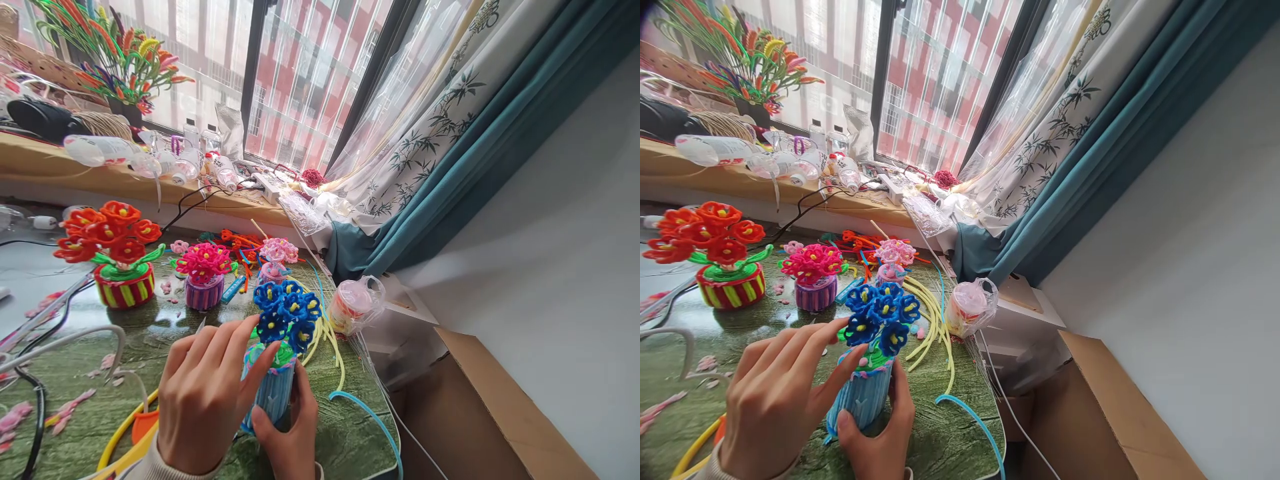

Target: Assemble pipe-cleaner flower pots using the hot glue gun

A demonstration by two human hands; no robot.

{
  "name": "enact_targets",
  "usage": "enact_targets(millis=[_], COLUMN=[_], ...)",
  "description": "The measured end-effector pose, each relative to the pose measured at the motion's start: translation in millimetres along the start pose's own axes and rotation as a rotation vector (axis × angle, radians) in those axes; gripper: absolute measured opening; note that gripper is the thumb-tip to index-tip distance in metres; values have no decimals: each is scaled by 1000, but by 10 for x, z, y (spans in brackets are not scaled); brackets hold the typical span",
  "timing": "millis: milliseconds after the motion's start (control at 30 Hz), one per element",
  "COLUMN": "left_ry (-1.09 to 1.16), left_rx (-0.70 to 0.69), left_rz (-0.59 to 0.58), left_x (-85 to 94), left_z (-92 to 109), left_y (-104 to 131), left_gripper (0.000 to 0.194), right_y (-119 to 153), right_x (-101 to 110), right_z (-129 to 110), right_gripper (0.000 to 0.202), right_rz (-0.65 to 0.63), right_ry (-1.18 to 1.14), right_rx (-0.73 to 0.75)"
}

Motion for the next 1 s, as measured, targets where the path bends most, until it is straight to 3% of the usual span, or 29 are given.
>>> enact_targets(millis=[833, 1000], left_ry=[-20, -4], left_rx=[45, 46], left_rz=[-6, -5], left_x=[-37, -2], left_z=[-5, 8], left_y=[57, 106], left_gripper=[30, 31], right_y=[-45, -134], right_x=[-14, 17], right_z=[-3, -73], right_gripper=[78, 79], right_rz=[13, -28], right_ry=[-71, -34], right_rx=[-30, -106])
Point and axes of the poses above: each hand's wrist, its own y-axis away from the middle knuckle, its own x-axis out of the back of the hand, z = x × y, the point moved 1 cm from there along -y, towards the middle knuckle, and after that the axes turned 3 degrees about -z, right-handed, at the moved point
